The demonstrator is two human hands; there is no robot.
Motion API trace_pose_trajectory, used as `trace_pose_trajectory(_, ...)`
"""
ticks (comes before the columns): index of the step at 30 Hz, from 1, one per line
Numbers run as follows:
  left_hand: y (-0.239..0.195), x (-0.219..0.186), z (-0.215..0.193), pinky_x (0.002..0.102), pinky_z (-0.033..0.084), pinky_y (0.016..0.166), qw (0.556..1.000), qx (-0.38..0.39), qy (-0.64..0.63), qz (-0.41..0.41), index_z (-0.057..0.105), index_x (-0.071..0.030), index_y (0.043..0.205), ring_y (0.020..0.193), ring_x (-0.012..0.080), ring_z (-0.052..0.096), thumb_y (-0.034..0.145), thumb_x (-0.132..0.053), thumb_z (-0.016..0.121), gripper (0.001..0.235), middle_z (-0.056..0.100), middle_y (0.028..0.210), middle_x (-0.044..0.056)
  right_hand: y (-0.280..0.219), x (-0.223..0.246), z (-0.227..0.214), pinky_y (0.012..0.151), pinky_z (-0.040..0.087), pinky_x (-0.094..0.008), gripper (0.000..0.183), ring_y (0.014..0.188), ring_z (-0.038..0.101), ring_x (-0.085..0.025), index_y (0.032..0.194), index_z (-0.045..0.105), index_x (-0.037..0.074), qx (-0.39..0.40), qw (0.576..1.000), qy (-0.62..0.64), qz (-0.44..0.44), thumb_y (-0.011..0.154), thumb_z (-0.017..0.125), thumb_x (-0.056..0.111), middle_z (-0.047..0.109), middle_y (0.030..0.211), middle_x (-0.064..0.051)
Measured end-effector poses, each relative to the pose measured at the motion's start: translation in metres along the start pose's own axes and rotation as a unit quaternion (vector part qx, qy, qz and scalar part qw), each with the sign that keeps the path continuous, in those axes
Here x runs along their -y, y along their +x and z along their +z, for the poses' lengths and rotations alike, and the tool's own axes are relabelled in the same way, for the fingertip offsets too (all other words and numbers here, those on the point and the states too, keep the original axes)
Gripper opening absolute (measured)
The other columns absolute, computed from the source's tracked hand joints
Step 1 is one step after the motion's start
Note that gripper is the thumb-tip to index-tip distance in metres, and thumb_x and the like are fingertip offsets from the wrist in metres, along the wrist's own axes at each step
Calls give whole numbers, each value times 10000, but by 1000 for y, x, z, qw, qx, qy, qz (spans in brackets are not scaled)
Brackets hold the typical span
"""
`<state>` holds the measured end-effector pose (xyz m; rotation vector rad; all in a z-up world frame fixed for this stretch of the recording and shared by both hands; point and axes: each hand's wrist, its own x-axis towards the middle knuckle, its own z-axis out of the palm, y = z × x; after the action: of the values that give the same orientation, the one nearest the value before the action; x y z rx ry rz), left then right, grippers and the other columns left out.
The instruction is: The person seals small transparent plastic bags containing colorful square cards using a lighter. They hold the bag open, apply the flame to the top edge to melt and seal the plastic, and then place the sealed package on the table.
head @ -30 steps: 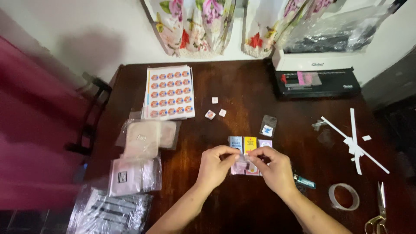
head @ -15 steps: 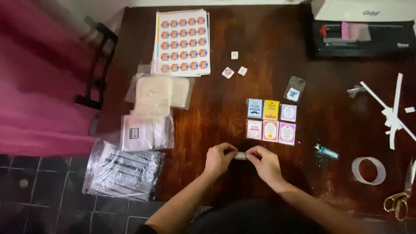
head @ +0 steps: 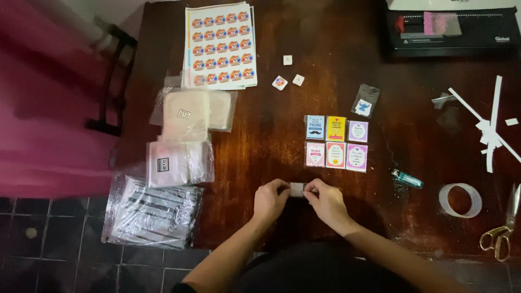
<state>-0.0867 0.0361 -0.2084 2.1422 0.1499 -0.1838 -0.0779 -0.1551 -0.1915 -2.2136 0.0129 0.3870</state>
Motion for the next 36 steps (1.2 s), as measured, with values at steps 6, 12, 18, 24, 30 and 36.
trace_pose_trajectory(6, 7, -13, 1, 458, 582, 772, 997, 20, 59, -44, 772, -82, 948, 857, 370, 728, 828, -238, 741, 199, 755, 908, 172, 11, -14, 10, 680, 594, -395, 129, 749, 756, -280, 920, 702, 86, 1, 999, -41, 22, 837, 737, 177, 769, 818, -105)
trace_pose_trajectory(12, 11, -11, 3, 462, 586, 791, 995, 28, 83, -55, 783, -94, 936, 867, 369, 730, 816, -241, 730, 197, 758, 905, 171, 18, -22, 14, 712, 596, -423, 160, 798, 750, -314, 922, 714, 99, 6, 996, -84, 21, 814, 749, 211, 769, 841, -114)
trace_pose_trajectory(18, 18, -1, 8, 448, 595, 799, 994, 40, 87, -52, 781, -94, 922, 859, 358, 738, 803, -235, 724, 194, 764, 900, 157, 20, -10, 5, 683, 596, -387, 161, 716, 754, -259, 915, 731, 103, 51, 993, -85, 71, 833, 762, 238, 770, 795, -98)
trace_pose_trajectory(24, 20, -14, -5, 444, 591, 802, 989, 81, 98, -71, 782, -103, 938, 868, 347, 734, 804, -221, 728, 187, 763, 911, 154, 20, 0, -3, 638, 592, -359, 146, 623, 747, -209, 925, 726, 91, 93, 988, -57, 113, 855, 744, 218, 764, 740, -73)
trace_pose_trajectory(30, 11, -14, -21, 413, 559, 806, 996, 54, 34, 64, 749, -88, 918, 916, 316, 702, 808, -179, 763, 144, 734, 962, 117, 10, -6, -17, 697, 571, -366, 118, 765, 722, -232, 881, 717, 60, 37, 997, -1, -64, 809, 776, 133, 726, 831, -116)
trace_pose_trajectory(36, 15, -61, -51, 361, 548, 893, 968, 59, -164, 182, 626, -52, 1136, 981, 236, 719, 852, -108, 799, 337, 747, 1037, 100, -4, 71, -85, 689, 568, -355, 103, 771, 725, -234, 931, 659, 82, 5, 984, 28, -175, 883, 734, 132, 731, 856, -82)
